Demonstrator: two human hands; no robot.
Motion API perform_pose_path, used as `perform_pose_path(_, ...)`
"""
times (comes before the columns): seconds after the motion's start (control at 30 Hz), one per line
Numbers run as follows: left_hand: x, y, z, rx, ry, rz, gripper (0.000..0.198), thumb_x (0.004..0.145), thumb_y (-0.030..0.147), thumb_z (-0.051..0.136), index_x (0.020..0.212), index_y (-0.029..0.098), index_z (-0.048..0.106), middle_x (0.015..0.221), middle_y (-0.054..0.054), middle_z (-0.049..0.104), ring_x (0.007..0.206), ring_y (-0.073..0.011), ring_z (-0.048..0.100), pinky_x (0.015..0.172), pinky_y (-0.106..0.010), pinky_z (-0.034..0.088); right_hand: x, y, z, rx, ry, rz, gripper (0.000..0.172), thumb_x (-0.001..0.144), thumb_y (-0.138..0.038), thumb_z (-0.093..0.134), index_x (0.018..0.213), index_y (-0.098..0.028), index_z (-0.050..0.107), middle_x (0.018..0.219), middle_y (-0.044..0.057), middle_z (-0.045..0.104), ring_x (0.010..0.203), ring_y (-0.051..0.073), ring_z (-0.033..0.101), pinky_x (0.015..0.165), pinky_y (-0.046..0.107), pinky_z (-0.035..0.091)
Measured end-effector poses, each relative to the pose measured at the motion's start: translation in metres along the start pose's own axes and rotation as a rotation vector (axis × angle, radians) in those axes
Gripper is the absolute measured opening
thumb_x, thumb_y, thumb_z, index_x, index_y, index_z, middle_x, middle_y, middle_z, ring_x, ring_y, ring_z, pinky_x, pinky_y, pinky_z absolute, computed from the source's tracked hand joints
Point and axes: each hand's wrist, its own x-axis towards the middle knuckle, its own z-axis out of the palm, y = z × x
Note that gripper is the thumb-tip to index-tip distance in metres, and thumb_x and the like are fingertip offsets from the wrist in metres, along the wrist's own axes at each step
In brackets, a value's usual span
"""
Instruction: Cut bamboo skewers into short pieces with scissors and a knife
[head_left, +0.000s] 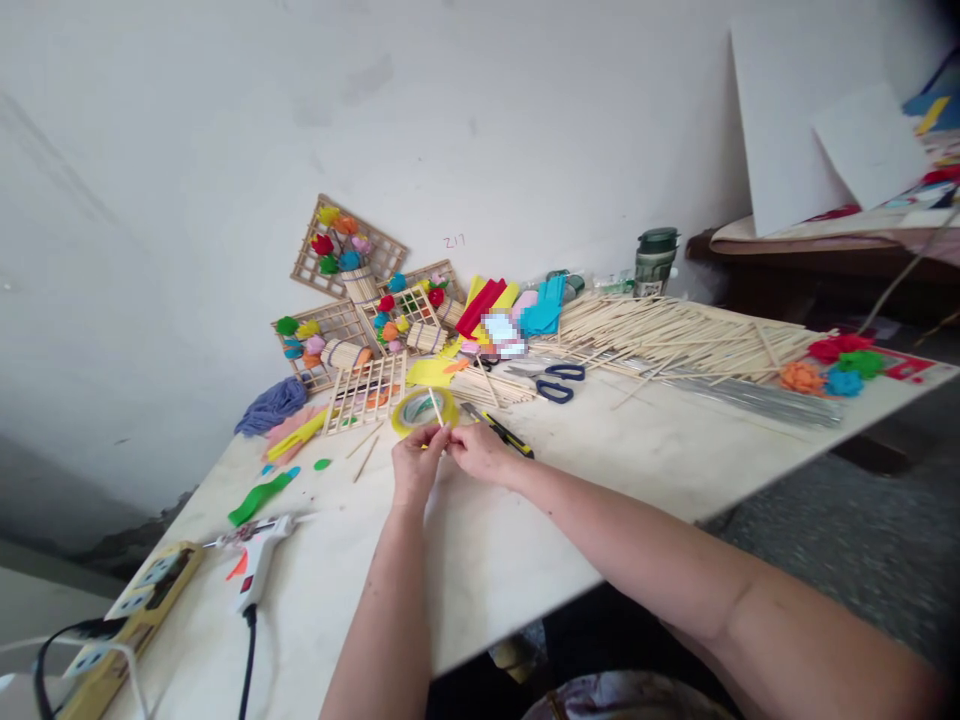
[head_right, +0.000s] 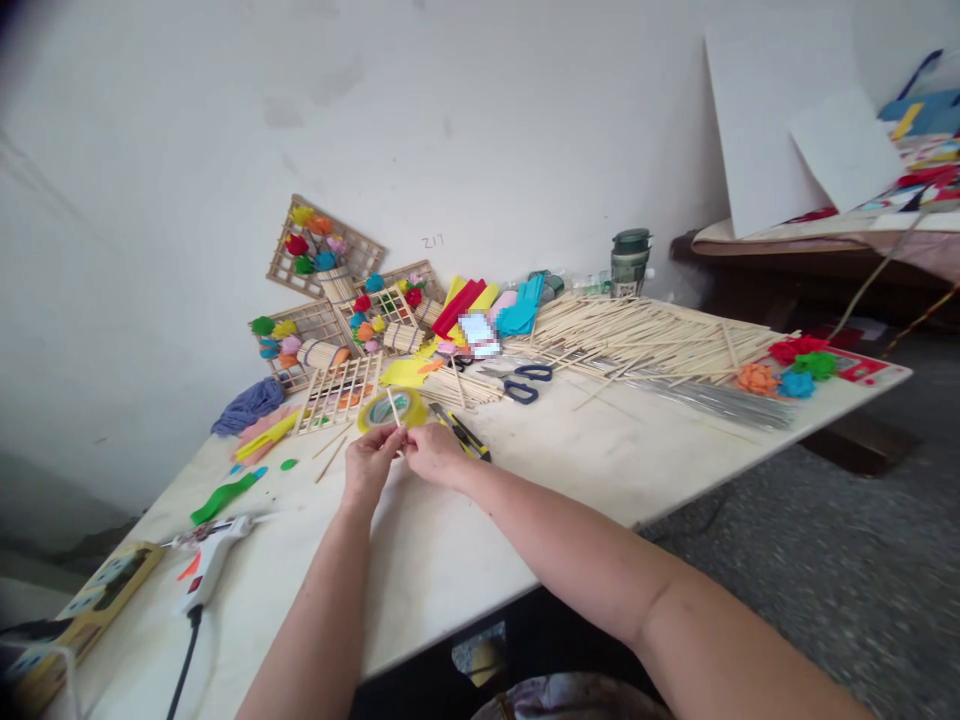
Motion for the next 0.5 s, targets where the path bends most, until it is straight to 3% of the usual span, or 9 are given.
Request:
perform_pose_path(0.13, 0.000, 0.003, -0.005, -0.241, -0.008, -0.088, 0.032, 0.060, 0.044, 0.063, 0.068, 0.013, 0.058, 0.058, -0.001, 0.060, 0.052, -0.0100, 0.054, 0.053, -0.023, 0.045, -0.002, -0.007, -0.011, -0.016, -0.093, -0.062, 0.022, 0.077, -0.028, 0.048, 0.070, -0.017, 0.066, 0.066, 0.004, 0.064, 0.057, 0.012, 0.051, 0.051, 0.022, 0.030)
perform_pose_path(0.2, -0.001, 0.004, -0.009, -0.308, 0.000, -0.142, 0.035, 0.062, 0.047, 0.062, 0.070, 0.013, 0.055, 0.061, -0.002, 0.062, 0.050, -0.0100, 0.054, 0.049, -0.022, 0.044, -0.001, -0.008, -0.021, -0.089, -0.063, -0.051, 0.023, 0.077, -0.030, 0.048, 0.069, -0.017, 0.065, 0.065, 0.004, 0.064, 0.058, 0.013, 0.052, 0.052, 0.023, 0.029)
perform_pose_path(0.37, 0.000, 0.000, -0.011, -0.321, 0.018, -0.207, 0.038, 0.060, 0.048, 0.062, 0.072, 0.013, 0.052, 0.062, -0.003, 0.063, 0.043, -0.0084, 0.052, 0.040, -0.020, 0.038, 0.011, 0.013, -0.042, -0.286, 0.155, 0.179, 0.022, 0.079, -0.023, 0.042, 0.082, -0.019, 0.063, 0.079, 0.006, 0.065, 0.074, 0.017, 0.056, 0.062, 0.025, 0.034)
perform_pose_path(0.5, 0.001, -0.005, -0.009, -0.362, -0.017, -0.222, 0.036, 0.058, 0.044, 0.064, 0.073, 0.014, 0.052, 0.062, -0.002, 0.063, 0.044, -0.0074, 0.051, 0.043, -0.020, 0.040, 0.021, 0.038, -0.048, -0.428, 0.127, 0.367, 0.023, 0.077, -0.023, 0.046, 0.093, -0.017, 0.061, 0.097, 0.011, 0.062, 0.084, 0.019, 0.057, 0.066, 0.026, 0.037)
